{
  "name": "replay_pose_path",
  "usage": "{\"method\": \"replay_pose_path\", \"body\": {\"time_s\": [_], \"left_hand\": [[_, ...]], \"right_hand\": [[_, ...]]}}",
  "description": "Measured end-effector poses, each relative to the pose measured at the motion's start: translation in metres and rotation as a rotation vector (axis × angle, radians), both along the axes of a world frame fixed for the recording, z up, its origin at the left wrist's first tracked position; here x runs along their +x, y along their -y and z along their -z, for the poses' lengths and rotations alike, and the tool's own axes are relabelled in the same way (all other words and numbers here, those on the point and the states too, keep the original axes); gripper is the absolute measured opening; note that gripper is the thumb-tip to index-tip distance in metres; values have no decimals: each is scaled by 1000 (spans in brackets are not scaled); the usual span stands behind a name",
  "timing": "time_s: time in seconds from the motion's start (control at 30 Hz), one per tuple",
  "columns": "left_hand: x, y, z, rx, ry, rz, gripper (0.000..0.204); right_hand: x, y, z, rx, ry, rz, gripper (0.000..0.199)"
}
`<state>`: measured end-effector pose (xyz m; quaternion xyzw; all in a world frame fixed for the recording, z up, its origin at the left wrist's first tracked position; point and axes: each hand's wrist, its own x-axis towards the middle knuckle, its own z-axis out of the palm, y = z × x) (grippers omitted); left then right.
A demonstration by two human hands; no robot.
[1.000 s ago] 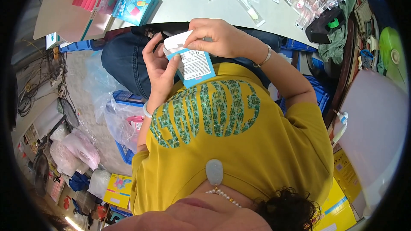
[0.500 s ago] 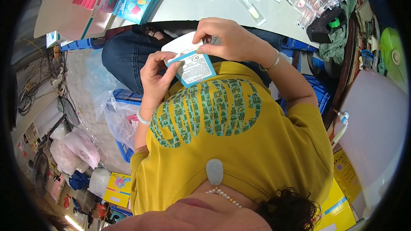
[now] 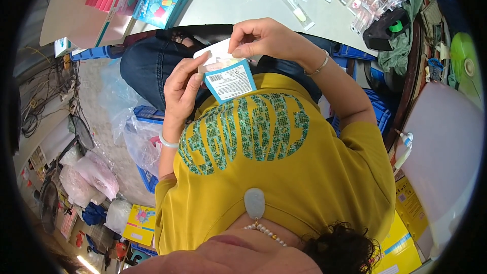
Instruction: Packing small toy items into individual boxes and then into a larger shipping carton.
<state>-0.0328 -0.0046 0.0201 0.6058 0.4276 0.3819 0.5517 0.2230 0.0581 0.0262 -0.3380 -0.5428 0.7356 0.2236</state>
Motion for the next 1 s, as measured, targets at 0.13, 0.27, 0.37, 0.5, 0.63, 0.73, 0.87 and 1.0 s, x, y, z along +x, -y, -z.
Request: {"method": "replay_pose_path", "body": {"time_s": [0.13,0.27,0.37,0.5,0.63,0.73,0.87,1.0], "left_hand": [[6,8,2,-184,180,-159,15],[0,4,4,-61,4,-55,11],[0,3,8,73,-61,-11,12],[5,-1,5,299,-107,-55,15],[15,2,0,62,51,-171,17],[10,-3,-7,200,-189,-22,24],[19,5,-1,67,30,-143,35],[17,-1,-7,-187,174,-172,38]], "right_hand": [[-2,4,5,-44,-15,50,7],[5,10,13,208,89,8,13],[0,22,9,430,138,39,18],[-3,26,5,559,136,101,17],[-3,25,4,531,156,80,12],[0,27,6,501,158,72,16],[-11,35,4,245,25,272,26],[-10,31,-2,359,134,147,31]]}}
